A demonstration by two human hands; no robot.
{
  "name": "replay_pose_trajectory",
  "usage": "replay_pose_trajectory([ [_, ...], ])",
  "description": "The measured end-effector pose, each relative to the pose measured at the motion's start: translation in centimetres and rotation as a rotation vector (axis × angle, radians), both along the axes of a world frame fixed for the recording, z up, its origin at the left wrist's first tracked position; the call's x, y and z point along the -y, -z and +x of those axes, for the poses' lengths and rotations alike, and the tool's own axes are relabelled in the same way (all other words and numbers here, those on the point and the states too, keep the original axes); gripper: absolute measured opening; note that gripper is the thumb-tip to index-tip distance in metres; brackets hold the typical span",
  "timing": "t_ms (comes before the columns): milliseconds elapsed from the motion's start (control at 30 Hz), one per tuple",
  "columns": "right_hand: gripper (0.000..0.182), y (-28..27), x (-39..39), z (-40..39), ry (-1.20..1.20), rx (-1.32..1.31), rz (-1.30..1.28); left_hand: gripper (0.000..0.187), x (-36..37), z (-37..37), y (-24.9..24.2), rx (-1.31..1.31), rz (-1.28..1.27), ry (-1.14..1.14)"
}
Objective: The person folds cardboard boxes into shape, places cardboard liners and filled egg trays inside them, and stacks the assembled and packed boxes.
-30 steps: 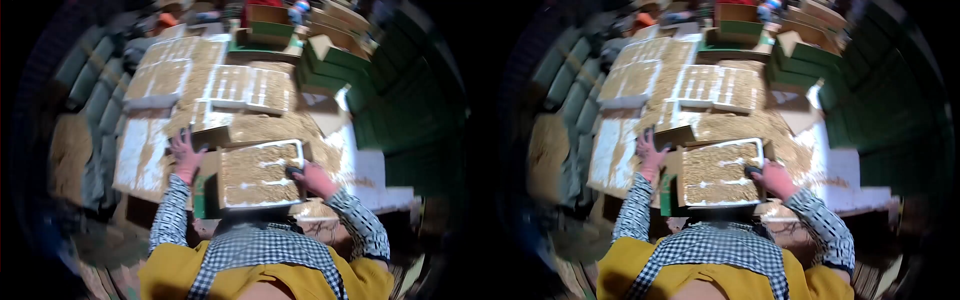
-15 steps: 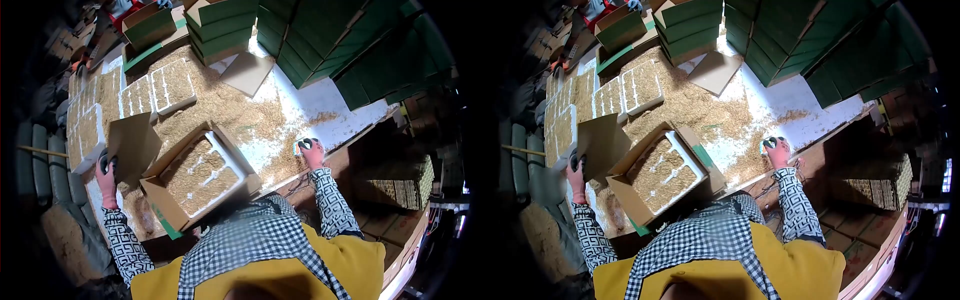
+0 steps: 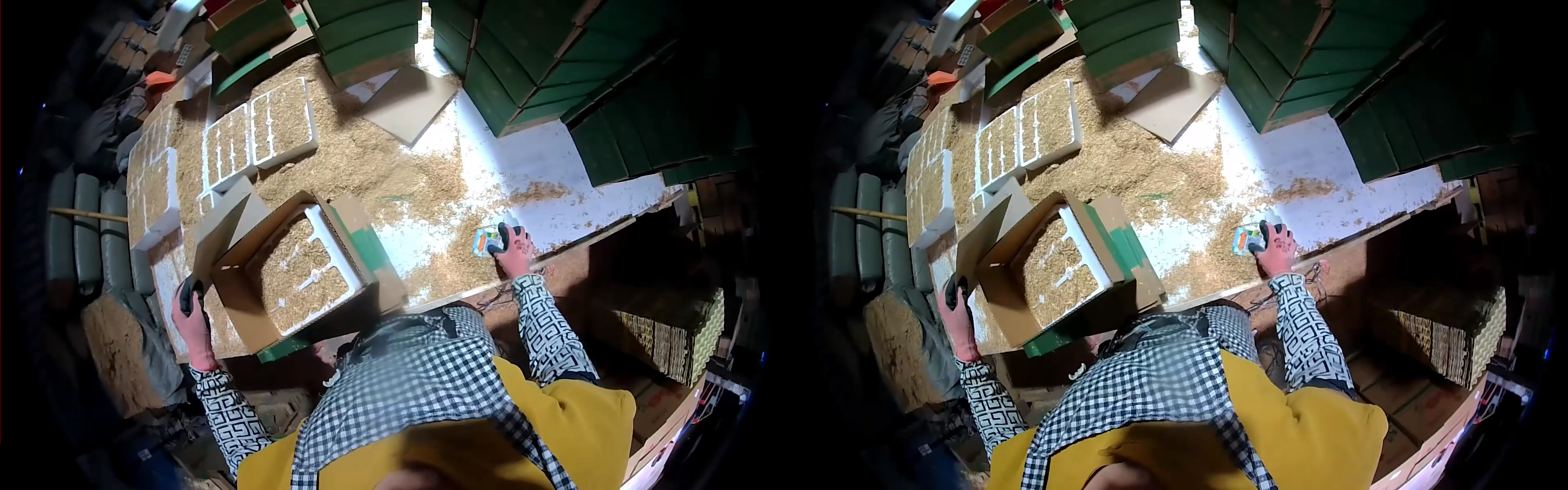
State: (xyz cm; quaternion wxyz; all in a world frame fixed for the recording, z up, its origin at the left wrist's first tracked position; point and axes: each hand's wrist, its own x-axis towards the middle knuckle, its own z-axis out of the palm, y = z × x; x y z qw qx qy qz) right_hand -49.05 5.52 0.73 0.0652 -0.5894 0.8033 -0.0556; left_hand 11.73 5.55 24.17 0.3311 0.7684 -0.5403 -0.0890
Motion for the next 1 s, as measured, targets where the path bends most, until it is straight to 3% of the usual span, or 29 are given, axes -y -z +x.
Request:
replay_pose_trajectory([
  [67, 0.037, 3.0, 1.6, -2.2, 0.052, 0.352, 0.075, 0.027, -1.1, 1.0, 0.3, -0.036, -0.035, -0.026],
  [100, 0.023, 0.1, 1.8, -1.0, 0.026, 0.252, -0.036, 0.028, -1.4, 1.9, 0.6, -0.055, -0.051, -0.029],
  [267, 0.020, -1.0, 1.2, -1.1, 0.096, 0.457, -0.197, 0.027, -2.7, 2.7, 0.7, -0.244, -0.151, -0.031],
  [333, 0.022, -2.3, 1.2, -0.4, 0.212, 0.609, -0.331, 0.028, -3.3, 3.2, 1.1, -0.162, -0.144, -0.032],
  [467, 0.026, -0.9, 0.7, -1.6, 0.198, 0.635, -0.134, 0.028, -4.7, 4.2, 1.7, -0.130, -0.148, -0.026],
  [500, 0.025, 2.4, 0.7, -2.8, 0.244, 0.747, -0.098, 0.029, -5.1, 4.6, 2.1, -0.156, -0.166, -0.017],
  [533, 0.022, 1.9, 0.6, -2.5, 0.326, 0.965, -0.004, 0.029, -5.3, 4.8, 2.3, -0.178, -0.156, -0.011],
  [600, 0.031, 1.4, 0.9, -1.6, 0.231, 0.792, 0.096, 0.030, -5.7, 5.2, 2.6, -0.219, -0.138, 0.000],
  [633, 0.049, 2.9, 1.0, -1.1, 0.199, 0.605, 0.069, 0.030, -5.8, 5.2, 2.6, -0.234, -0.133, 0.003],
  [667, 0.052, 4.5, 0.2, -0.3, 0.171, 0.378, -0.040, 0.031, -5.8, 5.1, 2.7, -0.247, -0.128, 0.009],
  [733, 0.057, 0.9, 0.2, 2.5, 0.141, 0.268, 0.115, 0.032, -6.0, 5.4, 3.0, -0.258, -0.118, 0.025],
  [867, 0.033, 0.7, 0.0, 3.5, 0.271, 0.308, -0.126, 0.033, -5.9, 5.7, 3.4, -0.255, -0.113, 0.043],
  [933, 0.019, -2.0, -0.3, 4.2, 0.271, 0.427, -0.230, 0.034, -6.1, 5.7, 3.4, -0.247, -0.119, 0.047],
  [1000, 0.018, -2.5, -0.3, 3.2, 0.291, 0.589, -0.250, 0.034, -6.1, 6.1, 3.7, -0.232, -0.136, 0.056],
])
